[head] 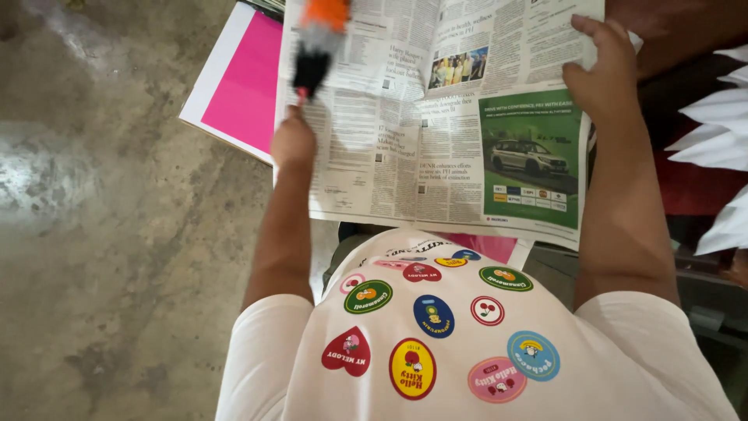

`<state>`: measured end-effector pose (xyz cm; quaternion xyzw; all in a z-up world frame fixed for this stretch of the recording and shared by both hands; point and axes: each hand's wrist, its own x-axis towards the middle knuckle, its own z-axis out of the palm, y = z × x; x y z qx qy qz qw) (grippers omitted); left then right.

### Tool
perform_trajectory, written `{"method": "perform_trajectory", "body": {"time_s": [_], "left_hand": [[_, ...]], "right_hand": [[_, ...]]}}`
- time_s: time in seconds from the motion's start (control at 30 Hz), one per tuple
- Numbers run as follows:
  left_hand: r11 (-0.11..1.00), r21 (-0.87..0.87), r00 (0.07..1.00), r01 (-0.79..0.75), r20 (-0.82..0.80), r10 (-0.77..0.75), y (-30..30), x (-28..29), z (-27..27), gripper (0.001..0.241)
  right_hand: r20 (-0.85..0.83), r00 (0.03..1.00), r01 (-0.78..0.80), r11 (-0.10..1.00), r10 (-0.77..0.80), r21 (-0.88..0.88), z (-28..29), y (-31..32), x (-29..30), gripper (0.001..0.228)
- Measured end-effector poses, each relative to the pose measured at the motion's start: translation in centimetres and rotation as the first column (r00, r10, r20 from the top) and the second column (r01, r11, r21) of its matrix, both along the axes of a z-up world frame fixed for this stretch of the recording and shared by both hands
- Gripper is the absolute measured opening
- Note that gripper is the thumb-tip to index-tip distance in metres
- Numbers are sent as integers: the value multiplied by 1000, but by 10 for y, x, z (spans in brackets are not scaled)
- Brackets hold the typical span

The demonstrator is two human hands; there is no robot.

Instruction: Cleaning dust off old newspapers using a duster.

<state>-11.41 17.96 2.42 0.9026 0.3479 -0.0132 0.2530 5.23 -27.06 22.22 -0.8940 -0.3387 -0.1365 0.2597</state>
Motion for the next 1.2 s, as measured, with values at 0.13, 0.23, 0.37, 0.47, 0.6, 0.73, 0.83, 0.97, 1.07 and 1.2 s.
{"method": "perform_trajectory", "body": {"time_s": [0.13, 0.23, 0.37, 0.47, 0.6, 0.73, 0.83, 0.97, 1.07, 1.2], "left_hand": [[996, 85, 971, -3, 239, -18, -6, -4, 22, 22], [992, 64, 880, 110, 458, -127, -53, 2, 31, 31], [818, -433, 786, 378, 617, -36, -137, 9, 28, 21], [725, -531, 738, 439, 673, 46, -186, 6, 12, 17], [687, -588, 821, 428, 571, -22, -237, -23, 53, 13], [692, -579, 887, 431, 413, -207, -260, -48, 46, 25], [630, -554, 831, 545, 456, -317, -267, -53, -5, 24], [611, 456, 482, 647, 376, -791, -233, -34, -65, 28], [500, 565, 589, 657, 30, -808, -201, -37, -62, 56], [438, 331, 524, 836, -241, -817, -177, -42, -46, 82]], "right_hand": [[-6, 1000, 13, 1000, -13, 21, -44, -27, 26, 62], [-82, 991, 105, 994, -102, 34, -77, -41, 41, 68], [188, 941, 276, 960, -281, 51, -144, -42, 41, 61], [-174, 936, 350, 867, -306, 354, -209, 3, -8, 42], [-809, 587, 593, 669, 23, 449, -231, 99, -127, 34], [-837, 536, 672, 655, -109, 345, -247, 83, -158, 32], [-873, 429, 704, 691, -231, 163, -257, 46, -165, 36], [-788, 512, 680, 723, -343, 127, -255, 2, -191, 30], [-777, 511, 676, 731, -368, 98, -239, -21, -223, 30], [-691, 597, 598, 800, -407, 46, -197, 0, -277, 46]]}}
